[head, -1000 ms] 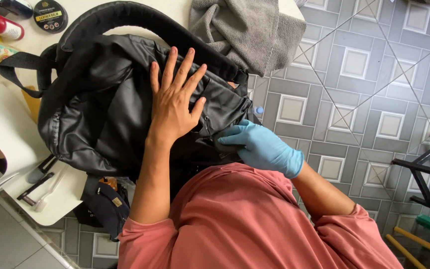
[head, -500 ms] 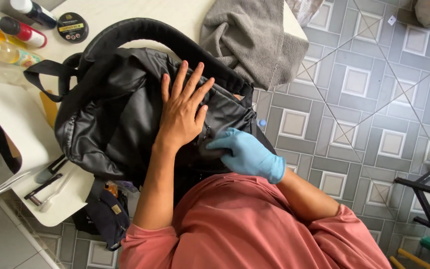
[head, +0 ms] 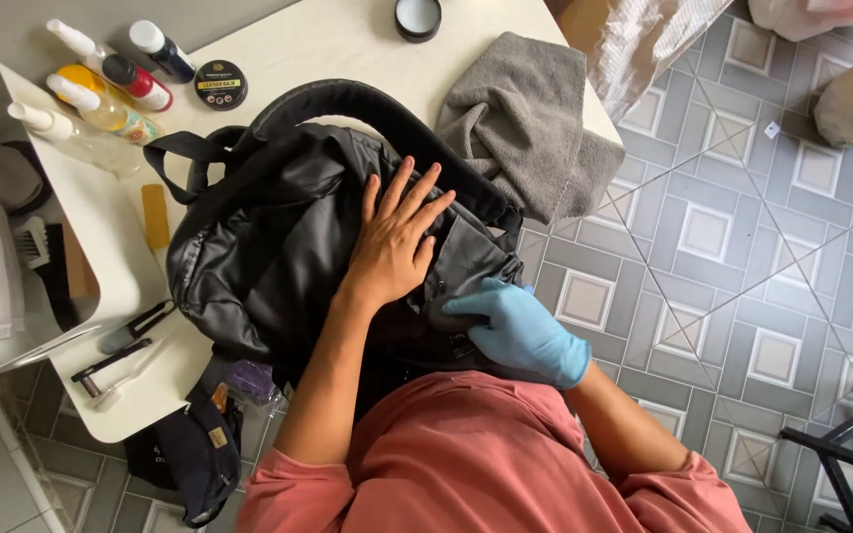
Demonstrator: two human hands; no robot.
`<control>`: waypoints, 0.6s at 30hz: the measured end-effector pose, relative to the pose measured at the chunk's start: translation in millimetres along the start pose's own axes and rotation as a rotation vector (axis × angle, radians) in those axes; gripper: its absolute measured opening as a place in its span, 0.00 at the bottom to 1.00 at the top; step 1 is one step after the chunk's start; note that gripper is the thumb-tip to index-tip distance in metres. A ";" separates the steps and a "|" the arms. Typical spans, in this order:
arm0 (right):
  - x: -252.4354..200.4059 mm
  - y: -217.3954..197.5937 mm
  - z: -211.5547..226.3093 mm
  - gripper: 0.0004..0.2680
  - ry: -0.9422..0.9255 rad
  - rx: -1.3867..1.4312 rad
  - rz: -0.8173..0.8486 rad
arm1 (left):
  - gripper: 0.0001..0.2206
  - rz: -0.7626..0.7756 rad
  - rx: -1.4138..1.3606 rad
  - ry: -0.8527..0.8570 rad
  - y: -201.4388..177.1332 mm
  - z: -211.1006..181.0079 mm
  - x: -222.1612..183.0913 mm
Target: The person cleans the exterior and straps of a black bag by rubbing it with a dark applicator pad.
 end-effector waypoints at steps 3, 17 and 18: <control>-6.9 -63.7 28.6 0.18 -0.059 0.106 -0.335 | 0.28 0.004 -0.015 -0.007 0.9 1.3 1.5; -3.7 -67.2 33.4 0.20 -0.066 0.172 -0.338 | 0.29 -0.022 0.018 -0.002 -1.2 2.0 -0.6; -7.6 -82.3 16.3 0.19 0.024 0.141 -0.527 | 0.29 -0.017 0.020 -0.003 -1.1 2.3 -1.2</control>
Point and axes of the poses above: each hand's wrist, its own x-axis towards the middle knuckle, its own y-axis out of the palm, z = x × y, the point moved 8 cm from there along x, towards the middle knuckle, and after that the axes turned 2 degrees about -x, right-handed, at the moved point
